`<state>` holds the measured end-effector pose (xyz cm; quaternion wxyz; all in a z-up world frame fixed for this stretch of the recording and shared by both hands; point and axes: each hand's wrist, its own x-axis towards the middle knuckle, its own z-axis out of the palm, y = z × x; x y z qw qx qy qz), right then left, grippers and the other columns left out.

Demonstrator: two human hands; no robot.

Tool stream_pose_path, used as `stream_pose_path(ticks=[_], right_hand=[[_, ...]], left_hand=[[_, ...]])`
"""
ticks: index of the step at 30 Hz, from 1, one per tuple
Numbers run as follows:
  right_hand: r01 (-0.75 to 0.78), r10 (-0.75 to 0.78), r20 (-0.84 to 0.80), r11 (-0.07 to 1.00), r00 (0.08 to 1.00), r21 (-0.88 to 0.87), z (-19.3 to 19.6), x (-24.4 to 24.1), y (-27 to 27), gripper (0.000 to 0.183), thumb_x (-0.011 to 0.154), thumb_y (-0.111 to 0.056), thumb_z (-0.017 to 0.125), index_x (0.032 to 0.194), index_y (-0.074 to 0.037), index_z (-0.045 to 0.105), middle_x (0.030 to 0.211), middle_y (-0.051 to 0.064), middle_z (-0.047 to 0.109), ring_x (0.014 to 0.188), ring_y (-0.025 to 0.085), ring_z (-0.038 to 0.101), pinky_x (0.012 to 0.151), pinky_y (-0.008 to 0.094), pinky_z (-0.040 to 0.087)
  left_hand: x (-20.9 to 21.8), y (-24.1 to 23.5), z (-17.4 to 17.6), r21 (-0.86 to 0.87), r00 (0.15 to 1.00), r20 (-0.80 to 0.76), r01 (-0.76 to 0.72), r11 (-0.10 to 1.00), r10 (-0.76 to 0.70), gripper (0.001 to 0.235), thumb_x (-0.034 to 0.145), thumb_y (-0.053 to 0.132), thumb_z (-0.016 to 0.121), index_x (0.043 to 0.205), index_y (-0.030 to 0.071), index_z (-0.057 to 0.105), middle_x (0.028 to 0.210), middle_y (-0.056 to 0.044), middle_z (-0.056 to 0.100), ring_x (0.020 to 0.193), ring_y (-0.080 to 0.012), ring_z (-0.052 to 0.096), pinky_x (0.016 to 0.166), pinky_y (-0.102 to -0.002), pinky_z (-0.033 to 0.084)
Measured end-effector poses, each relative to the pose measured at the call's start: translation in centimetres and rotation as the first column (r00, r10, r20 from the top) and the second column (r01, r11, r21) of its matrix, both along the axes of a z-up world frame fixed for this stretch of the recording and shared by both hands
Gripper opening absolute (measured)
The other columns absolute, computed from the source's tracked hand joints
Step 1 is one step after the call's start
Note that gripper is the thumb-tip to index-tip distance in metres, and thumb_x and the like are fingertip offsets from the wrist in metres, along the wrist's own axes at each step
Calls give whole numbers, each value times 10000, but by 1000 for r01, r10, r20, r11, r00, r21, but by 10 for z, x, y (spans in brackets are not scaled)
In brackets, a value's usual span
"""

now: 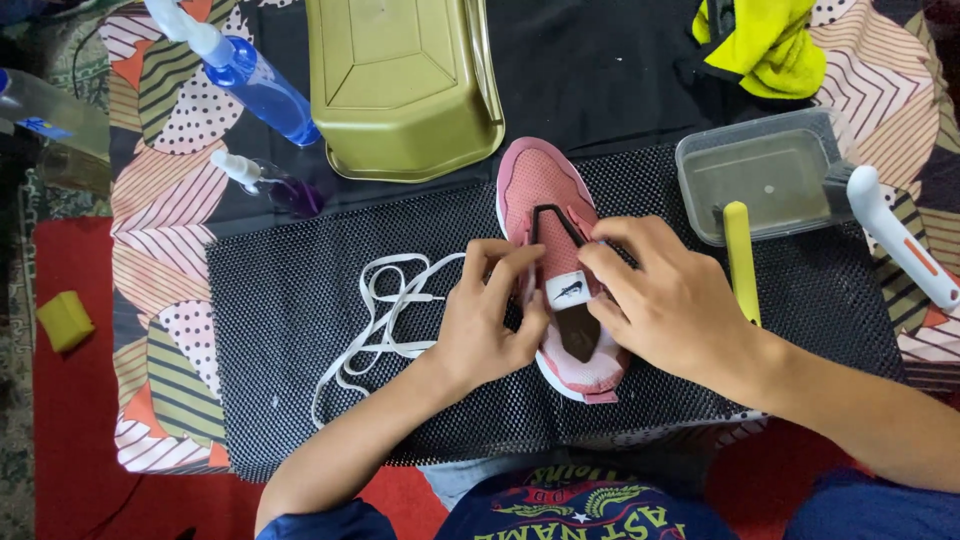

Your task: The person removes the insole from a pink sneaker, sprays a liquid onto it, and then places it back inside the shoe. They then proceed to thread white shoelaces through the eyelets of the sneaker.

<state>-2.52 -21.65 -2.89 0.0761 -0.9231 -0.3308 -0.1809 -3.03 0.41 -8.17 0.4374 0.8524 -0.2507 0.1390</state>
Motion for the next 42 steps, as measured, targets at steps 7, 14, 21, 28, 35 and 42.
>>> stream_pose_path(ticks=[7,14,21,28,35,42], right_hand=[[-137,132,41,979,990,152,-4,-1,1,188,893,-90,785,1046,-47,684,1250,158,628,1011,310,659,711,325,584],[-105,98,46,978,994,178,-8,-4,2,281,870,-129,835,1052,-14,653,1243,168,629,931,288,669,701,299,591],[174,-158,-213,983,964,58,-28,-5,-3,430,845,-292,746,1158,-62,563,1024,83,697,704,304,717,456,450,535],[184,-180,-40,964,983,191,-45,-10,3,222,845,-212,680,1058,-167,636,762,3,599,560,251,686,532,350,567],[201,-156,-343,975,926,99,8,-17,-2,528,857,-450,686,1222,-77,605,834,156,677,683,441,730,576,603,569],[467,-467,9,884,884,24,-2,-41,-60,432,968,-519,729,1140,-133,644,983,58,670,887,264,690,508,400,517]], left_hand=[[6,4,-9,-102,987,99,140,985,-129,482,952,284,516,1307,-35,447,1141,-223,514,1039,-328,545,804,-406,542],[-2,0,1,-167,990,-102,76,983,-94,598,817,253,701,1324,42,465,1172,-162,451,1018,-248,502,789,-323,513],[1,-5,-17,-235,997,-39,62,970,-73,527,863,286,651,1314,59,499,1130,-133,454,933,-190,491,710,-287,504],[4,-5,-34,-436,996,27,88,896,-85,522,813,166,705,1293,-1,590,1063,-129,455,794,-228,541,663,-349,574],[5,-5,-26,-412,993,31,120,903,-118,498,864,161,691,1311,-25,576,1095,-144,453,887,-246,546,700,-352,569],[-1,-10,-13,-270,995,92,73,960,-50,446,988,320,584,1317,24,528,1072,-141,475,948,-217,530,725,-288,525]])
